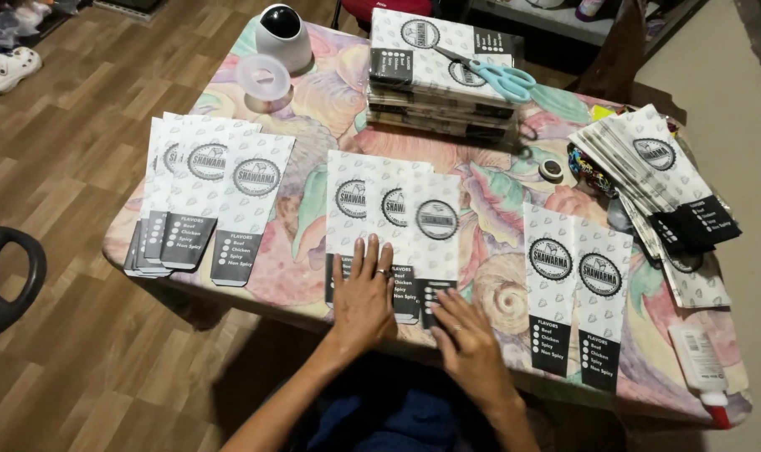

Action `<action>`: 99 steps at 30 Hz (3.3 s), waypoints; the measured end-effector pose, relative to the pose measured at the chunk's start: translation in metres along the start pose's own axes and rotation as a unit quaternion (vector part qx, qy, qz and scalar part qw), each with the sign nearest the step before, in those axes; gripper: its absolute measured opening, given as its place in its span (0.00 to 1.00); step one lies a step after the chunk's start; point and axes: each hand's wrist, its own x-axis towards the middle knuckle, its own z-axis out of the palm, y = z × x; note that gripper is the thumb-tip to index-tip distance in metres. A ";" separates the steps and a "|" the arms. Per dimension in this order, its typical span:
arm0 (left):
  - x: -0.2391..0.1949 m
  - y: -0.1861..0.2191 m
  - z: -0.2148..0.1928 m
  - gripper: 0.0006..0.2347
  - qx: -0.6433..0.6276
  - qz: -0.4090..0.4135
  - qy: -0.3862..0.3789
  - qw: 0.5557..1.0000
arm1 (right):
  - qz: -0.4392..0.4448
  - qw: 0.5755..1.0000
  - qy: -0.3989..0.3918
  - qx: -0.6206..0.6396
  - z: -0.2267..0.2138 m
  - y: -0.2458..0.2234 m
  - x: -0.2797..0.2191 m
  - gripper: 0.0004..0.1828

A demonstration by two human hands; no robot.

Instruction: Assembling paper bags by folding the bottom edges and applying glue to seal them.

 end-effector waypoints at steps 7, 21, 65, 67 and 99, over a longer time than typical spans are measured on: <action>-0.007 0.002 -0.014 0.25 0.046 0.041 0.075 0.995 | 0.049 0.999 -0.003 0.011 -0.026 0.002 -0.014 0.21; -0.047 0.056 -0.008 0.07 -0.305 0.359 0.111 0.875 | -0.070 0.996 0.048 0.036 -0.038 0.006 -0.028 0.15; -0.051 0.094 -0.006 0.16 -0.479 0.000 0.010 0.878 | 0.146 0.978 0.088 0.121 -0.047 0.003 -0.029 0.05; -0.048 0.090 -0.007 0.18 -0.487 0.002 0.002 0.874 | 0.157 0.976 0.074 0.133 -0.050 0.005 -0.030 0.07; -0.030 0.115 -0.005 0.19 -0.291 0.209 -0.016 0.933 | 0.159 0.970 0.140 -0.117 -0.058 0.054 -0.087 0.21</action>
